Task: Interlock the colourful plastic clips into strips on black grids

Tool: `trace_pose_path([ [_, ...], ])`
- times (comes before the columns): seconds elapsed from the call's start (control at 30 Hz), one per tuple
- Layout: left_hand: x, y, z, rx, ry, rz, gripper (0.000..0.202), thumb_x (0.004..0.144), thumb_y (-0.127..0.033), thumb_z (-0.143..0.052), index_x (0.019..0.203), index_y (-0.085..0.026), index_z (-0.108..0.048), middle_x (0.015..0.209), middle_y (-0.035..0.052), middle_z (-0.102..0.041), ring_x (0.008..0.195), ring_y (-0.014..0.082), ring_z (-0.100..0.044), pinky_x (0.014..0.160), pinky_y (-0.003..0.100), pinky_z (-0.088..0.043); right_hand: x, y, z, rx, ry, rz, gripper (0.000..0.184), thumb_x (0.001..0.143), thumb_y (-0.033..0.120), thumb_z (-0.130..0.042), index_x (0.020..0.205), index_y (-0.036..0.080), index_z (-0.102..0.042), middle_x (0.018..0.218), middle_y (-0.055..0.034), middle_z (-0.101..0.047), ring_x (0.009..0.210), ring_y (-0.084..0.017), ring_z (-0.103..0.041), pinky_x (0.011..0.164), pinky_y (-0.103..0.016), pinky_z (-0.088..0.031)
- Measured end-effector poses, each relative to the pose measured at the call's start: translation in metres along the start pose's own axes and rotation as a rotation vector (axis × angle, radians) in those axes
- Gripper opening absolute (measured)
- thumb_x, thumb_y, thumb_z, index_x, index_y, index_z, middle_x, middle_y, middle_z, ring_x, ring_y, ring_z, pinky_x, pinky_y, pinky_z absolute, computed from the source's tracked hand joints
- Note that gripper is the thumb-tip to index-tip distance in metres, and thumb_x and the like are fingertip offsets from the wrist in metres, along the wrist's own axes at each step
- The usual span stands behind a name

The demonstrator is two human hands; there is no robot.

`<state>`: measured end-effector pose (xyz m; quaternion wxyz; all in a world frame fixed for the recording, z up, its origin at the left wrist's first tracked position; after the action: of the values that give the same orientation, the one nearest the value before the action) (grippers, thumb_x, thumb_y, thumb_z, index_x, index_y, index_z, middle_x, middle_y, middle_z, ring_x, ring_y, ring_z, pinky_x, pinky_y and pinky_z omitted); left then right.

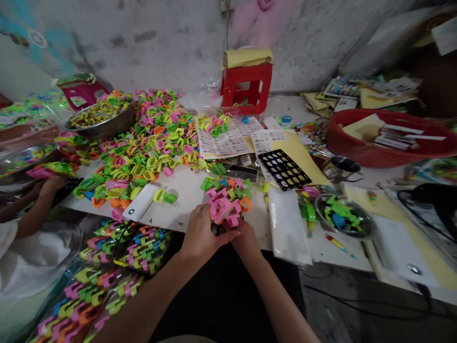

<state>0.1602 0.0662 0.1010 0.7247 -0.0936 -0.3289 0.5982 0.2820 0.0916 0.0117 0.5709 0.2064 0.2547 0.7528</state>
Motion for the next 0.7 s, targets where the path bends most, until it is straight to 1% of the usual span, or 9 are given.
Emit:
trace_pose_path([
  [0.07,0.001,0.0,-0.001,0.016,-0.013,0.015,0.045,0.073,-0.047,-0.071,0.102,-0.016,-0.058,0.095,0.0097,-0.062,0.095,0.0293,-0.058,0.083,0.046,-0.05,0.001,0.007,-0.003,-0.087,0.052,0.028,0.027,0.088,0.016,-0.05,0.11,0.018,-0.066,0.105,-0.0096,-0.07,0.097,-0.022,-0.065,0.08,-0.028,-0.049],
  [0.13,0.001,0.002,-0.002,0.0,-0.008,0.03,0.036,0.079,-0.041,-0.066,0.103,-0.016,-0.058,0.095,0.01,-0.061,0.095,0.0286,-0.057,0.084,0.045,-0.049,0.003,0.012,-0.004,-0.129,0.082,0.01,0.028,0.088,0.015,-0.048,0.111,0.017,-0.065,0.106,-0.0105,-0.07,0.098,-0.022,-0.065,0.08,-0.028,-0.049],
  [0.23,0.002,0.005,-0.002,-0.059,-0.008,0.039,0.031,0.085,-0.035,-0.059,0.108,-0.015,-0.057,0.097,0.0107,-0.061,0.098,0.0273,-0.056,0.086,0.043,-0.048,0.007,0.016,-0.001,-0.118,0.114,-0.009,0.026,0.09,0.017,-0.047,0.107,0.015,-0.066,0.102,-0.0119,-0.071,0.093,-0.022,-0.067,0.078,-0.028,-0.049],
  [0.3,0.004,0.007,-0.001,-0.086,-0.009,0.047,0.028,0.086,-0.033,-0.057,0.108,-0.015,-0.056,0.097,0.0107,-0.06,0.099,0.0267,-0.056,0.086,0.042,-0.047,0.01,0.017,0.0,-0.107,0.144,0.019,0.024,0.089,0.018,-0.048,0.103,0.014,-0.068,0.1,-0.0133,-0.072,0.092,-0.023,-0.067,0.078,-0.028,-0.049],
  [0.37,0.007,0.007,-0.001,-0.088,0.002,0.053,0.026,0.087,-0.032,-0.056,0.107,-0.015,-0.056,0.097,0.0103,-0.059,0.099,0.0265,-0.056,0.085,0.041,-0.047,0.013,0.015,0.001,-0.073,0.158,0.073,0.022,0.088,0.017,-0.05,0.099,0.015,-0.069,0.1,-0.0129,-0.072,0.092,-0.022,-0.067,0.078,-0.028,-0.048],
  [0.5,0.012,0.004,-0.008,-0.018,0.012,0.082,0.024,0.084,-0.038,-0.061,0.094,-0.017,-0.055,0.089,0.0079,-0.058,0.091,0.0264,-0.056,0.079,0.04,-0.047,0.013,0.007,0.002,0.092,0.115,0.17,0.021,0.085,0.017,-0.051,0.094,0.016,-0.069,0.097,-0.0104,-0.072,0.087,-0.02,-0.068,0.074,-0.027,-0.049],
  [0.57,0.014,-0.001,-0.011,0.008,0.027,0.086,0.027,0.08,-0.039,-0.066,0.089,-0.017,-0.054,0.087,0.0072,-0.058,0.089,0.027,-0.057,0.079,0.041,-0.046,0.011,0.002,0.003,0.153,0.057,0.156,0.02,0.083,0.016,-0.051,0.091,0.017,-0.07,0.092,-0.0098,-0.073,0.083,-0.02,-0.068,0.072,-0.028,-0.05],
  [0.63,0.013,-0.005,-0.011,-0.021,0.05,0.087,0.029,0.078,-0.038,-0.069,0.092,-0.017,-0.055,0.089,0.0082,-0.059,0.092,0.0282,-0.056,0.082,0.043,-0.046,0.01,-0.002,0.006,0.182,0.004,0.122,0.02,0.08,0.016,-0.052,0.088,0.018,-0.07,0.088,-0.0089,-0.073,0.08,-0.021,-0.068,0.071,-0.028,-0.05],
  [0.7,0.008,-0.006,-0.001,-0.123,0.042,0.095,0.031,0.079,-0.036,-0.067,0.101,-0.017,-0.056,0.098,0.0097,-0.06,0.099,0.0283,-0.055,0.087,0.044,-0.044,0.009,-0.003,0.01,0.209,0.006,0.088,0.02,0.08,0.019,-0.053,0.086,0.019,-0.071,0.086,-0.008,-0.073,0.078,-0.022,-0.067,0.069,-0.03,-0.05],
])
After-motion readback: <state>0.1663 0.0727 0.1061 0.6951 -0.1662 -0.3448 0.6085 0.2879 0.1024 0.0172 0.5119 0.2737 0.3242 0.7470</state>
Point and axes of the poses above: each hand's wrist, its own x-axis towards the middle knuckle, its own z-axis out of the back of the hand, y = z × x, the point moved 6 cm from there along x, towards the middle knuckle
